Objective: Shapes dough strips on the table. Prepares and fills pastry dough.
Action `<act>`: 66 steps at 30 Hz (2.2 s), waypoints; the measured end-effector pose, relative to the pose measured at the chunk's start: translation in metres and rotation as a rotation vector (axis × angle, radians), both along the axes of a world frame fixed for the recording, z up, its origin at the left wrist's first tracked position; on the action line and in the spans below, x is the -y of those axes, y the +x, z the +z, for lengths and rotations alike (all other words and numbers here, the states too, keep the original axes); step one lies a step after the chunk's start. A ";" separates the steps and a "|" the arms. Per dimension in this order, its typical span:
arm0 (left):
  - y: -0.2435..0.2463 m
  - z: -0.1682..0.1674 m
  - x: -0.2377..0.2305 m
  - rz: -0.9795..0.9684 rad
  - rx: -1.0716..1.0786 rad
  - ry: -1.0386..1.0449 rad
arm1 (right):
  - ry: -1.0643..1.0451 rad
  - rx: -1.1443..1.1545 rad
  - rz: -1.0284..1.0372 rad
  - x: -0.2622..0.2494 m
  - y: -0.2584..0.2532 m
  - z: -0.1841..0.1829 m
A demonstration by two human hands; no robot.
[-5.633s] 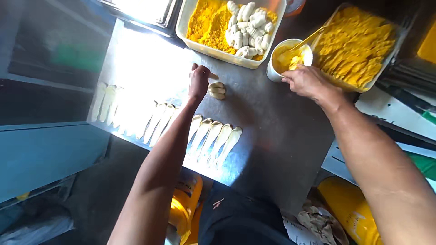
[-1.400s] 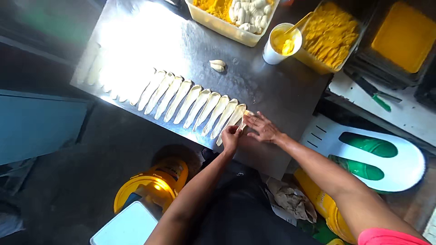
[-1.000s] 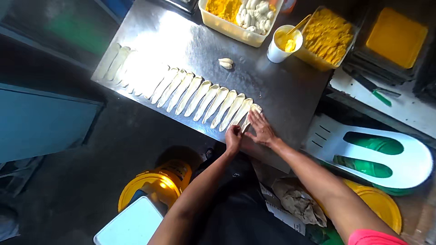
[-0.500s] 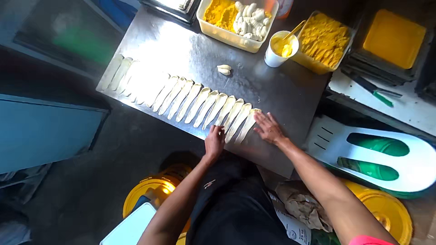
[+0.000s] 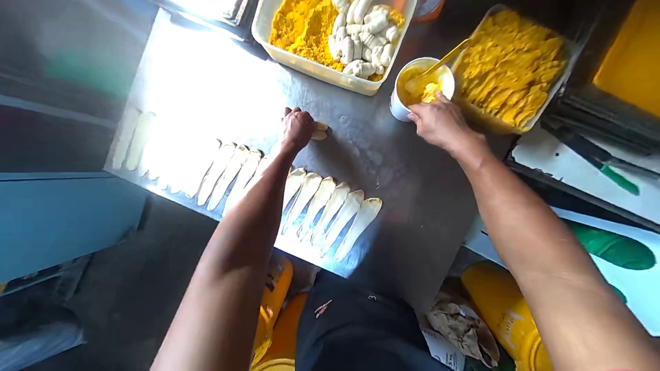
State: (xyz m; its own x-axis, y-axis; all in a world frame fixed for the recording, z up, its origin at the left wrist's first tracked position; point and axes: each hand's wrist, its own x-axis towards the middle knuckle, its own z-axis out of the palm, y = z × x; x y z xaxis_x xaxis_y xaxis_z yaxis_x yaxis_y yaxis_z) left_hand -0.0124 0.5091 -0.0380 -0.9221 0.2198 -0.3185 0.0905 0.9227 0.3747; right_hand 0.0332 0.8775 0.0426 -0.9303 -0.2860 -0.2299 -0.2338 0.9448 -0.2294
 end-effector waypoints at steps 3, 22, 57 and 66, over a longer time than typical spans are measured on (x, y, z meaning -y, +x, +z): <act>0.016 0.034 -0.009 0.115 -0.176 0.218 | 0.072 0.105 -0.092 0.008 -0.006 0.009; 0.318 0.084 -0.138 0.737 0.540 1.453 | -0.506 -0.307 -0.300 0.019 0.300 -0.016; 0.417 0.006 -0.097 0.511 0.272 0.561 | -0.261 -0.169 0.235 0.091 0.381 -0.119; 0.496 0.013 -0.030 0.287 0.101 0.323 | -0.234 -0.100 0.148 0.145 0.458 -0.108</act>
State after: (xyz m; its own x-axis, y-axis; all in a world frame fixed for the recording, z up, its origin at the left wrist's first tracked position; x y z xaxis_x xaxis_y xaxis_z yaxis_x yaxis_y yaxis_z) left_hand 0.4832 0.5393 -0.0253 -0.9282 0.0627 -0.3669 -0.2038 0.7392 0.6419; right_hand 0.4916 0.7328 -0.0653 -0.8891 -0.4549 -0.0508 -0.3978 0.8228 -0.4059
